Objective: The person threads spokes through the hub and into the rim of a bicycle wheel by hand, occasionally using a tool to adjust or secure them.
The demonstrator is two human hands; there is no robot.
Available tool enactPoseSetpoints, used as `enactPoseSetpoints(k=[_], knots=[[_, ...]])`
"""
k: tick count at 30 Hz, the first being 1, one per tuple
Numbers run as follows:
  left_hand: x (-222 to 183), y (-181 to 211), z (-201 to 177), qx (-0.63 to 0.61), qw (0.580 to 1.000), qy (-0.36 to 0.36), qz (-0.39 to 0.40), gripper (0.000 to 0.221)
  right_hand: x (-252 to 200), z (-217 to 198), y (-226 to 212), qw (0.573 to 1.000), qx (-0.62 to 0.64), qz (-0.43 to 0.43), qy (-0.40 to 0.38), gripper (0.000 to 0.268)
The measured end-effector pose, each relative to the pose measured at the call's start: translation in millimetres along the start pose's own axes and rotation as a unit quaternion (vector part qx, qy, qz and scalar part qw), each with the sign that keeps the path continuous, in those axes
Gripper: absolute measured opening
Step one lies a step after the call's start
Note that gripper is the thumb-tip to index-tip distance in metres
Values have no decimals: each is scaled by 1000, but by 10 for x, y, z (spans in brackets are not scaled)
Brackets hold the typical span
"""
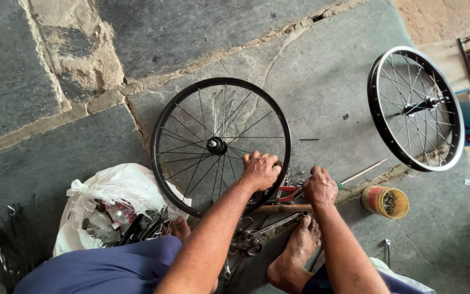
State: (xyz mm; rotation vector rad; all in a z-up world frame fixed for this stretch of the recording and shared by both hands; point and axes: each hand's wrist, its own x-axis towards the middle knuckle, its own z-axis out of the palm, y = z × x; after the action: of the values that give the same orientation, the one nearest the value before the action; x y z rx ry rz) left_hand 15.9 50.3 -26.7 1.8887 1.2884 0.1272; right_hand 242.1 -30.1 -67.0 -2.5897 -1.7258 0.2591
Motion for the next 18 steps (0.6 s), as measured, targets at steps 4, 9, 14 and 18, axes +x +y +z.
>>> enactPoseSetpoints(k=[4,9,14,18], knots=[[-51,33,-1,9,999,38,4,38,-33,121,-48,972,221,72,21,19],[-250,114,296,-116,881,444,-118,45,-242,501,-398,767,605,188,-102,25],[-301,-67,594,-492,825,169,-222,43,-314,610,-516,719,667,155,-119,26],[-546,-328,439,-316,915,105,-228,39,-286,474,-538,700,686,146,-134,25]])
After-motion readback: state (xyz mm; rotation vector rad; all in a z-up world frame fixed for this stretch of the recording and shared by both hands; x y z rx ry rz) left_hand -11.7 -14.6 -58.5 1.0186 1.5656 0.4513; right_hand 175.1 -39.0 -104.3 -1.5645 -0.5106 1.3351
